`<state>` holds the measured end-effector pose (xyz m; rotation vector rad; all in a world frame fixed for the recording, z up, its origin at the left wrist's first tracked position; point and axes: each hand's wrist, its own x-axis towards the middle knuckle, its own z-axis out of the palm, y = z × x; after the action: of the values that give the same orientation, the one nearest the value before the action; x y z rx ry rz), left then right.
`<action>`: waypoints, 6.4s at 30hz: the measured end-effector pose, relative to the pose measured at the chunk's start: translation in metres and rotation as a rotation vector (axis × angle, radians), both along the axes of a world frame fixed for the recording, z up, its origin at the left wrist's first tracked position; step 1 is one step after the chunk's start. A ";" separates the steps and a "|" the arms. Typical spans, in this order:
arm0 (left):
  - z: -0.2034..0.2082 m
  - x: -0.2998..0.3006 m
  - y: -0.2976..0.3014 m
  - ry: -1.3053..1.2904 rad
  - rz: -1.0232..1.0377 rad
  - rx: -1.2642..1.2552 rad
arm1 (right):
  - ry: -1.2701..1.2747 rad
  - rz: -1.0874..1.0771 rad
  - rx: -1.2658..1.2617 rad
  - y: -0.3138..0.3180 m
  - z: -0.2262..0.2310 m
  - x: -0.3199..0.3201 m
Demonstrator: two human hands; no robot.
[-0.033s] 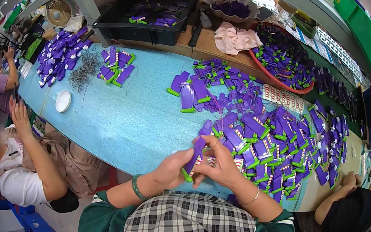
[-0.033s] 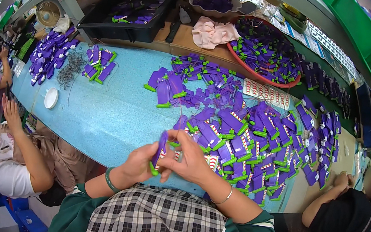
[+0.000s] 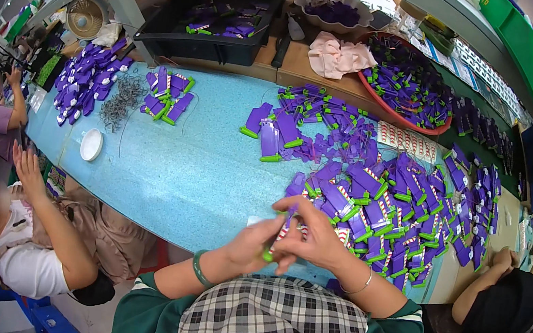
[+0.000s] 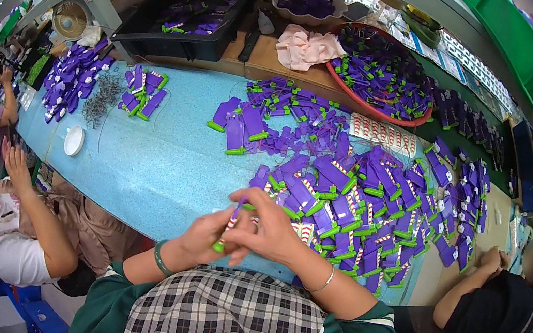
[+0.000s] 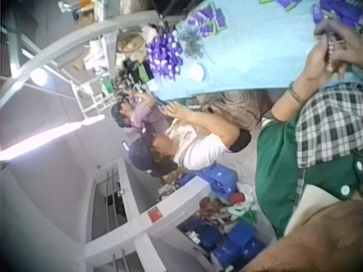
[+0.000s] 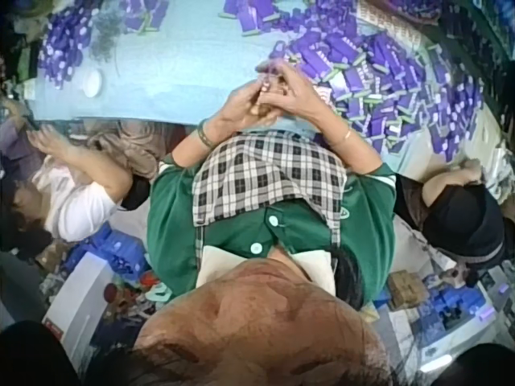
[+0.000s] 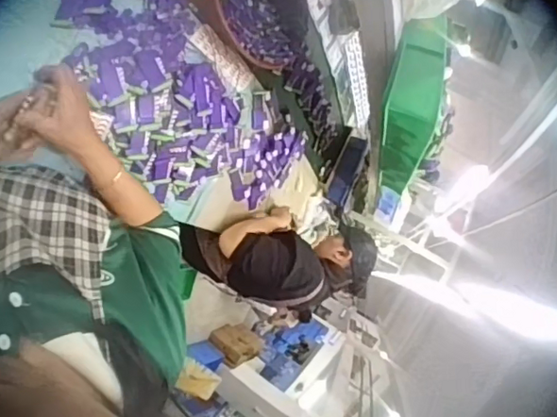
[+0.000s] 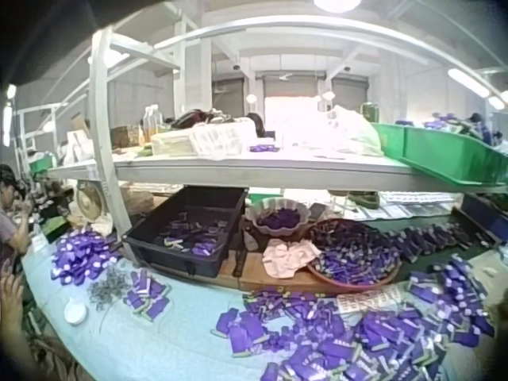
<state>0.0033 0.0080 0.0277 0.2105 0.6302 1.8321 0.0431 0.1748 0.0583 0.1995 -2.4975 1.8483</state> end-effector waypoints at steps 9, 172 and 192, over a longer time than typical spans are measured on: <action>-0.003 -0.004 0.008 -0.104 -0.267 0.049 | -0.191 0.066 -0.478 0.003 -0.008 0.003; 0.009 -0.009 0.014 0.727 0.479 -0.379 | -0.325 -0.183 -0.565 0.022 -0.012 0.001; 0.005 -0.013 0.019 1.542 0.227 -0.521 | 0.201 -0.257 0.105 0.014 -0.004 0.015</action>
<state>-0.0098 0.0266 0.0326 1.2649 2.1886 1.3366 0.0578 0.1887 0.0547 0.0595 -2.3569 1.5223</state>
